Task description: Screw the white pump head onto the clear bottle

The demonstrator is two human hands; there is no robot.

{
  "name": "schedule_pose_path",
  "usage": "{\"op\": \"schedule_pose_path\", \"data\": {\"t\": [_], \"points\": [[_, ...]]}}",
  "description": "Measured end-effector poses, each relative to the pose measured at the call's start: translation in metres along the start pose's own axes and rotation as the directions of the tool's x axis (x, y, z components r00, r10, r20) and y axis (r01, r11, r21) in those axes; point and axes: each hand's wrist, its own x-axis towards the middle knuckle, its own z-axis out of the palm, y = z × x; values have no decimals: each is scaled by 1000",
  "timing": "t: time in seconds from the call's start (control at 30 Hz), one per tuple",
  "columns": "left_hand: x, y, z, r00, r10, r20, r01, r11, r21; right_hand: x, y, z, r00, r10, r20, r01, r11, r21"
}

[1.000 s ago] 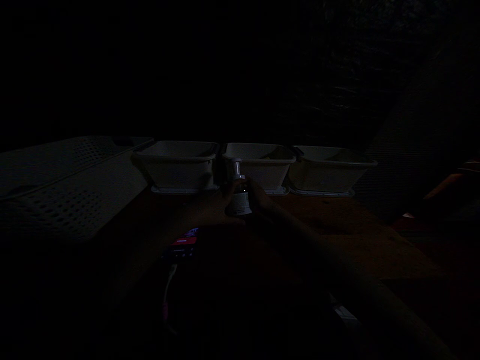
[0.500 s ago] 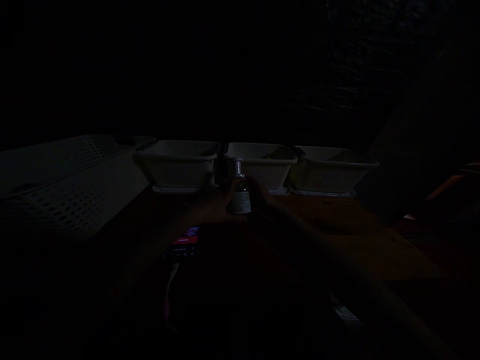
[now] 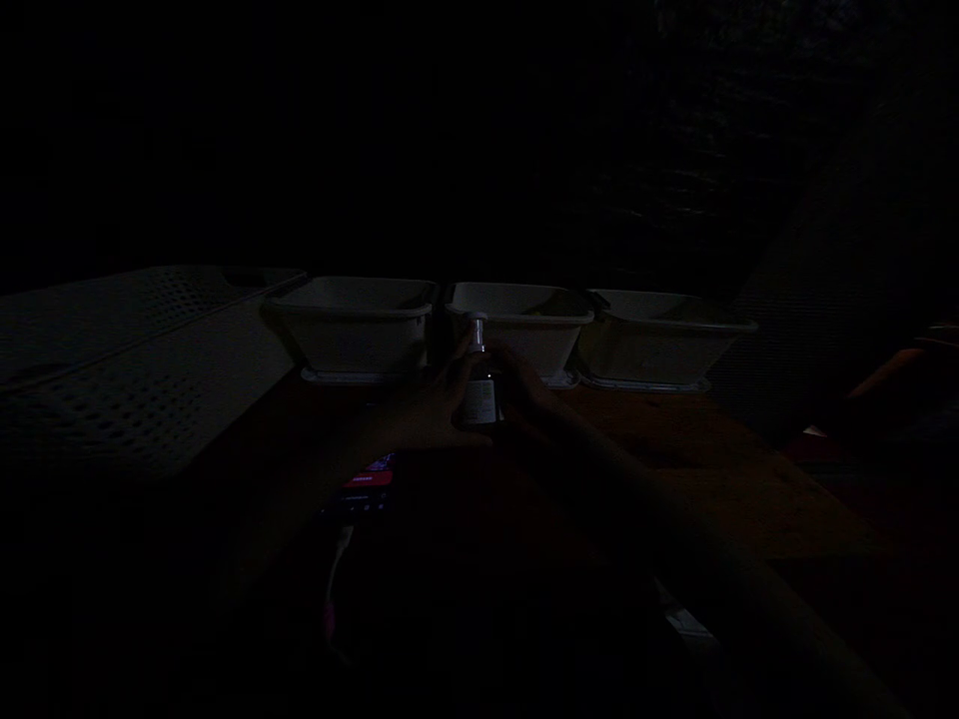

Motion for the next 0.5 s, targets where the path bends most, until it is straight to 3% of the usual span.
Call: {"op": "schedule_pose_path", "data": {"t": [0.27,0.5], "points": [[1,-9,1,995,66,-75,-68,998,-18,-4,-7,2,997,31,-69,-34,999,-39],[2,-14,6,991,123,-57,-128,985,-116,4,-6,-7,999,-19,45,22,997,-75]]}}
